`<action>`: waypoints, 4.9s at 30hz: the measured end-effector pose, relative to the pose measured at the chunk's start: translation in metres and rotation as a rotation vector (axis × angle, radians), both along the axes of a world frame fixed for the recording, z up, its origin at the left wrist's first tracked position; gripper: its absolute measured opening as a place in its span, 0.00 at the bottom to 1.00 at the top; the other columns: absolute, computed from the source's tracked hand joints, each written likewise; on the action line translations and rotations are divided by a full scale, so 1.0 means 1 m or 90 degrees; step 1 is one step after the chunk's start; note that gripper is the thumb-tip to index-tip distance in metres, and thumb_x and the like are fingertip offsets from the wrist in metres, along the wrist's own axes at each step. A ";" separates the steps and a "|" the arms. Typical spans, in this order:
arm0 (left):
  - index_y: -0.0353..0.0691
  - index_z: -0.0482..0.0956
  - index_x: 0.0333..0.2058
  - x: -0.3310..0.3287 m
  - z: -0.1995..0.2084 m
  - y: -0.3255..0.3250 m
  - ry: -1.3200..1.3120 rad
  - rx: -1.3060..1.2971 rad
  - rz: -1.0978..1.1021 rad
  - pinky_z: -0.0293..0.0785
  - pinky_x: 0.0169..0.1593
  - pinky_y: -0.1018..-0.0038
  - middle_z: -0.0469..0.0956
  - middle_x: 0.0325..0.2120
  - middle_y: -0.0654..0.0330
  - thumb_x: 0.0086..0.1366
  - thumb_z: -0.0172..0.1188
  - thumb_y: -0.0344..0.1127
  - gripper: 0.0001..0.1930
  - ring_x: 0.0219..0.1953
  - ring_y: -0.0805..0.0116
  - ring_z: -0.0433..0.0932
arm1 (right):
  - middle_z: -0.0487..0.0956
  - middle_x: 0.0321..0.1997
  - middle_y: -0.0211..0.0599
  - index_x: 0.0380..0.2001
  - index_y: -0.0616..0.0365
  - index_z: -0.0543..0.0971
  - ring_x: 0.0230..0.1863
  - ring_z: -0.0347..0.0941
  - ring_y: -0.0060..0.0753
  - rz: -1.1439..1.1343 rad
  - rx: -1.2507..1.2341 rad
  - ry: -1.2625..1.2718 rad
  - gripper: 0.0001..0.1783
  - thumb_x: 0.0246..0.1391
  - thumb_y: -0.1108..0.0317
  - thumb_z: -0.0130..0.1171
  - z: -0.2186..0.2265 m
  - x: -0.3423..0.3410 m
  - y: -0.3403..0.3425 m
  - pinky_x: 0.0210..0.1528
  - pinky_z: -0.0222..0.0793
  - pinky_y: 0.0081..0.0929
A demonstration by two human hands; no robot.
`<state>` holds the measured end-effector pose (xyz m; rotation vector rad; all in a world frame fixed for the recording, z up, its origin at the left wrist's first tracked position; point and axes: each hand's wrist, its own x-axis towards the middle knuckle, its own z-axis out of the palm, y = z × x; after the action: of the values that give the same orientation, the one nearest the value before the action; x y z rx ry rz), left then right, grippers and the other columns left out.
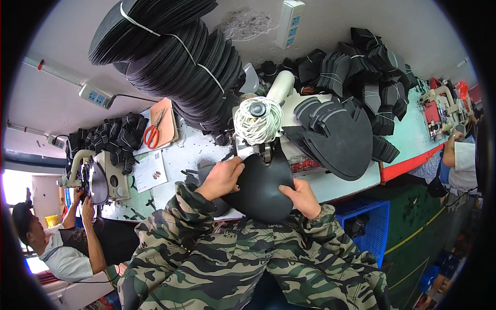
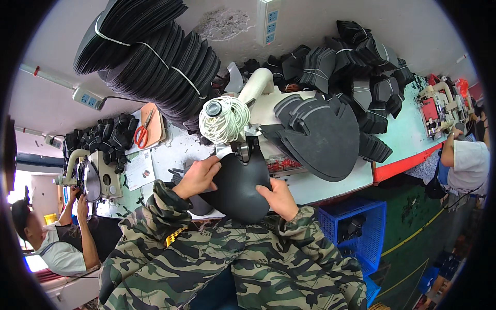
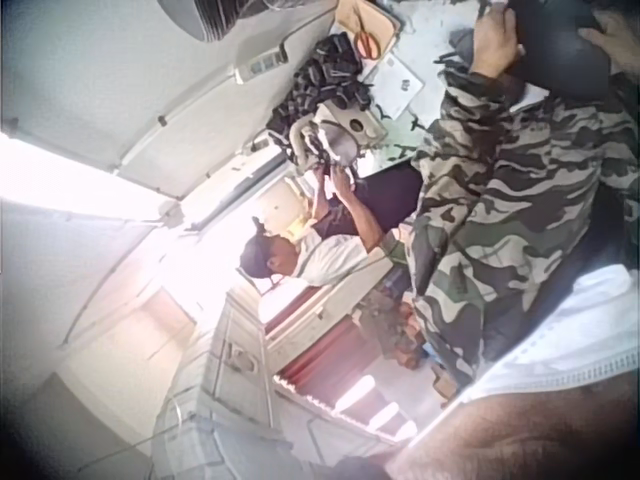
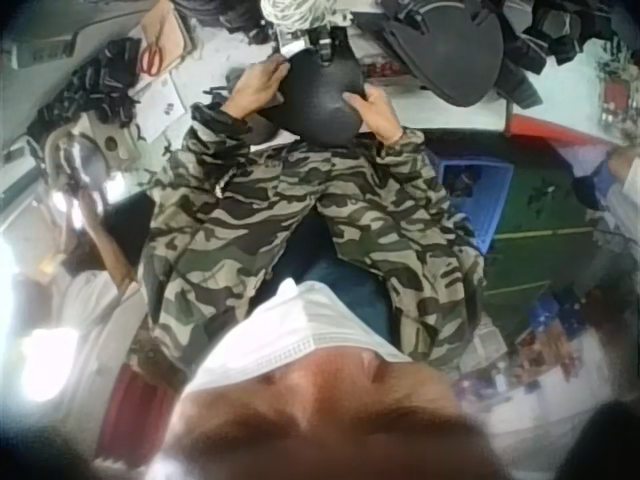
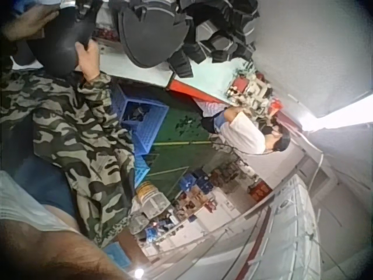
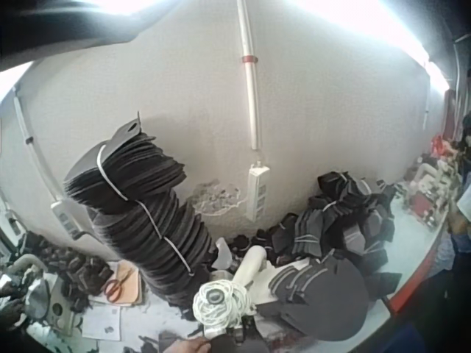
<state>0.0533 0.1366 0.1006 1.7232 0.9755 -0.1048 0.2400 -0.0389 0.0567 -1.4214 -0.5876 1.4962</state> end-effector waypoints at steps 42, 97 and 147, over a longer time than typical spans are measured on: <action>0.31 0.76 0.46 -0.015 0.023 0.022 -0.123 -0.166 -0.261 0.74 0.31 0.79 0.77 0.27 0.62 0.64 0.56 0.35 0.15 0.25 0.76 0.75 | 0.72 0.57 0.45 0.63 0.64 0.57 0.59 0.67 0.35 0.191 0.161 -0.236 0.42 0.49 0.66 0.66 0.048 0.038 -0.009 0.59 0.64 0.32; 0.41 0.71 0.37 -0.099 -0.122 0.039 0.295 0.563 -0.136 0.74 0.31 0.58 0.75 0.31 0.53 0.55 0.63 0.38 0.14 0.28 0.49 0.78 | 0.80 0.38 0.45 0.44 0.64 0.76 0.40 0.76 0.45 -0.055 0.326 -0.633 0.19 0.47 0.70 0.63 0.078 0.009 -0.002 0.44 0.70 0.36; 0.42 0.73 0.42 -0.085 -0.115 0.048 0.364 0.500 -0.194 0.75 0.35 0.58 0.78 0.31 0.50 0.52 0.64 0.38 0.18 0.34 0.48 0.79 | 0.75 0.49 0.45 0.45 0.61 0.76 0.53 0.69 0.49 -0.036 0.307 -0.788 0.20 0.45 0.71 0.62 0.074 0.042 -0.009 0.55 0.63 0.40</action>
<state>-0.0315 0.1842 -0.0140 2.6488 1.2526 -0.4852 0.2818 -0.0479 0.1310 -1.8078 -1.4925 0.2083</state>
